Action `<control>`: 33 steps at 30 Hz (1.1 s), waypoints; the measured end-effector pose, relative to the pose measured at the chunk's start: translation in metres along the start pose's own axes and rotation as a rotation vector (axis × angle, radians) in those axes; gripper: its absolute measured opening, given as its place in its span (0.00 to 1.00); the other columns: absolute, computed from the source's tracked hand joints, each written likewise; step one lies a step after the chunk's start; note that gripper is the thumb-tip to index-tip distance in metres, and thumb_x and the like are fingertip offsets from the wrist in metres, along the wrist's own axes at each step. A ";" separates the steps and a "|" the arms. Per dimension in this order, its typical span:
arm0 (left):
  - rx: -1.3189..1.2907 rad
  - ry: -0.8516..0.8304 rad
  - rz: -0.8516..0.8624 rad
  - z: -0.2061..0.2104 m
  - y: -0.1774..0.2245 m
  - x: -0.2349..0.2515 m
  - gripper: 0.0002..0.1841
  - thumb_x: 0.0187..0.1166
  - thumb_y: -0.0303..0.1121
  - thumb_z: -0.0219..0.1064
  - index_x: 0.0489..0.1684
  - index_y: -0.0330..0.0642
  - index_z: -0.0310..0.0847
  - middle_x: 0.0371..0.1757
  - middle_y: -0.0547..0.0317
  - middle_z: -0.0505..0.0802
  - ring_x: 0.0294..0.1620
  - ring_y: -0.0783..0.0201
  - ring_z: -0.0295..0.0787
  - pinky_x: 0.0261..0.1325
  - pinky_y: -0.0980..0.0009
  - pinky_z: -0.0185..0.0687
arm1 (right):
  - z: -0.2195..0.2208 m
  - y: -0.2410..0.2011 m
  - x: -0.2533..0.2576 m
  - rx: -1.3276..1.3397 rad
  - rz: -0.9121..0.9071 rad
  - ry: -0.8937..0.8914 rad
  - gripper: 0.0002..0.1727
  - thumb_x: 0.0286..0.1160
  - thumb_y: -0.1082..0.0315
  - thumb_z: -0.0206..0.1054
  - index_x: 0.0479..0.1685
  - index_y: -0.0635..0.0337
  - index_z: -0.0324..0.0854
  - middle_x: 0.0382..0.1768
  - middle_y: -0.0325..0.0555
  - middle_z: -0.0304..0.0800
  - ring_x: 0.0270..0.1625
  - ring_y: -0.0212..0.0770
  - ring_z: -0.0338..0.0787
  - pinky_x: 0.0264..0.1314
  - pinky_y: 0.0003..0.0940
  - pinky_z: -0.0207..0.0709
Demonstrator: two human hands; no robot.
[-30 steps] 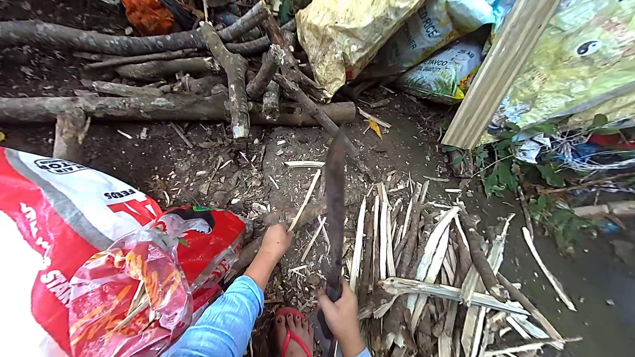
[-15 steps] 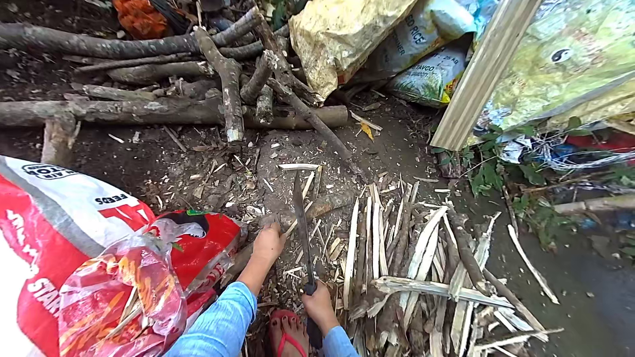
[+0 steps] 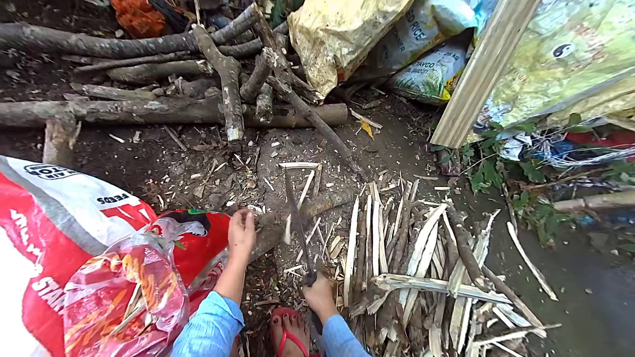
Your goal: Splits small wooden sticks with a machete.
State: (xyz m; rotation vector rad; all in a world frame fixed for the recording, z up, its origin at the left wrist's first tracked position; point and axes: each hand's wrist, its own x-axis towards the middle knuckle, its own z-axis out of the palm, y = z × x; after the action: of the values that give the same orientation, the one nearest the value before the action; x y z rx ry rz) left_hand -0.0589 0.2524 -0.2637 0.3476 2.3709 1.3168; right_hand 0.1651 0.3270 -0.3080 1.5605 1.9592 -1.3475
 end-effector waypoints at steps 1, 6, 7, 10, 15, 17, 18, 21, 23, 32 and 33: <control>0.044 -0.085 -0.029 0.007 0.001 0.000 0.22 0.92 0.33 0.54 0.76 0.23 0.72 0.71 0.28 0.84 0.74 0.42 0.81 0.80 0.50 0.72 | 0.006 0.006 0.010 -0.038 0.048 -0.030 0.28 0.73 0.65 0.73 0.72 0.68 0.78 0.61 0.66 0.89 0.67 0.61 0.89 0.73 0.60 0.78; 0.237 -0.379 -0.058 0.042 0.007 -0.007 0.21 0.91 0.34 0.58 0.76 0.28 0.74 0.71 0.34 0.86 0.73 0.45 0.84 0.80 0.51 0.74 | 0.015 0.014 0.022 0.006 0.047 -0.050 0.29 0.71 0.66 0.74 0.73 0.69 0.77 0.60 0.67 0.89 0.66 0.61 0.89 0.72 0.59 0.78; 0.267 -0.410 -0.057 0.048 0.011 -0.008 0.20 0.92 0.34 0.57 0.73 0.29 0.77 0.68 0.35 0.87 0.71 0.45 0.85 0.79 0.50 0.74 | 0.014 0.015 0.025 0.028 0.036 -0.053 0.29 0.71 0.67 0.74 0.72 0.69 0.77 0.59 0.67 0.89 0.65 0.60 0.89 0.72 0.58 0.78; 0.359 -0.535 -0.065 0.058 0.012 -0.015 0.16 0.92 0.34 0.57 0.65 0.31 0.82 0.61 0.37 0.90 0.64 0.45 0.87 0.73 0.48 0.76 | 0.011 0.017 0.026 0.086 0.014 -0.073 0.26 0.69 0.69 0.75 0.67 0.70 0.79 0.55 0.66 0.89 0.60 0.59 0.90 0.68 0.58 0.79; 0.390 -0.731 -0.078 0.064 0.000 -0.042 0.15 0.89 0.36 0.62 0.58 0.31 0.84 0.52 0.39 0.90 0.53 0.48 0.88 0.63 0.49 0.80 | 0.001 0.012 0.022 0.073 0.001 -0.116 0.28 0.69 0.67 0.74 0.69 0.68 0.78 0.56 0.65 0.89 0.61 0.59 0.89 0.68 0.59 0.79; 0.274 -0.939 -0.035 0.060 0.004 -0.063 0.14 0.85 0.32 0.67 0.55 0.27 0.84 0.49 0.41 0.90 0.49 0.55 0.87 0.60 0.56 0.82 | 0.003 0.019 0.024 0.117 -0.085 -0.126 0.27 0.72 0.66 0.75 0.68 0.71 0.78 0.59 0.67 0.88 0.64 0.60 0.88 0.71 0.58 0.77; 0.167 -1.035 0.061 0.060 0.009 -0.080 0.11 0.80 0.28 0.70 0.51 0.26 0.85 0.48 0.45 0.90 0.48 0.60 0.87 0.59 0.61 0.83 | 0.006 0.024 0.023 0.130 -0.132 -0.116 0.27 0.74 0.64 0.74 0.69 0.72 0.79 0.61 0.68 0.88 0.67 0.60 0.88 0.75 0.57 0.77; -0.114 -1.298 0.613 0.077 0.032 -0.126 0.14 0.63 0.25 0.78 0.48 0.31 0.92 0.58 0.42 0.93 0.66 0.49 0.86 0.74 0.48 0.77 | 0.009 0.019 0.024 0.110 0.002 -0.146 0.30 0.75 0.64 0.72 0.78 0.64 0.76 0.65 0.62 0.88 0.67 0.53 0.89 0.74 0.52 0.78; -0.134 -1.528 0.891 0.095 0.051 -0.149 0.17 0.60 0.24 0.81 0.50 0.36 0.94 0.60 0.41 0.93 0.68 0.41 0.86 0.75 0.41 0.74 | 0.008 0.016 0.027 0.257 0.021 -0.207 0.28 0.70 0.73 0.72 0.73 0.68 0.75 0.51 0.63 0.88 0.47 0.53 0.91 0.56 0.53 0.84; -0.140 -1.609 0.891 0.116 0.036 -0.167 0.09 0.82 0.19 0.61 0.44 0.21 0.88 0.46 0.33 0.93 0.54 0.42 0.92 0.65 0.51 0.83 | 0.013 0.028 0.034 0.406 -0.050 -0.224 0.28 0.65 0.75 0.72 0.70 0.68 0.75 0.38 0.54 0.87 0.30 0.42 0.87 0.39 0.41 0.85; -0.135 -1.511 0.731 0.107 0.041 -0.159 0.12 0.85 0.19 0.57 0.49 0.17 0.85 0.47 0.33 0.93 0.54 0.44 0.92 0.65 0.52 0.84 | 0.008 0.027 0.030 0.383 -0.068 -0.208 0.26 0.66 0.74 0.72 0.67 0.68 0.77 0.39 0.55 0.88 0.32 0.43 0.88 0.42 0.42 0.85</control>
State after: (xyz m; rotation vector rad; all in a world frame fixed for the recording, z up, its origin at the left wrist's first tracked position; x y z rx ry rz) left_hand 0.1324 0.2904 -0.2439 1.5610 0.8529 0.8189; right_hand 0.1756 0.3376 -0.3469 1.4409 1.7146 -1.9192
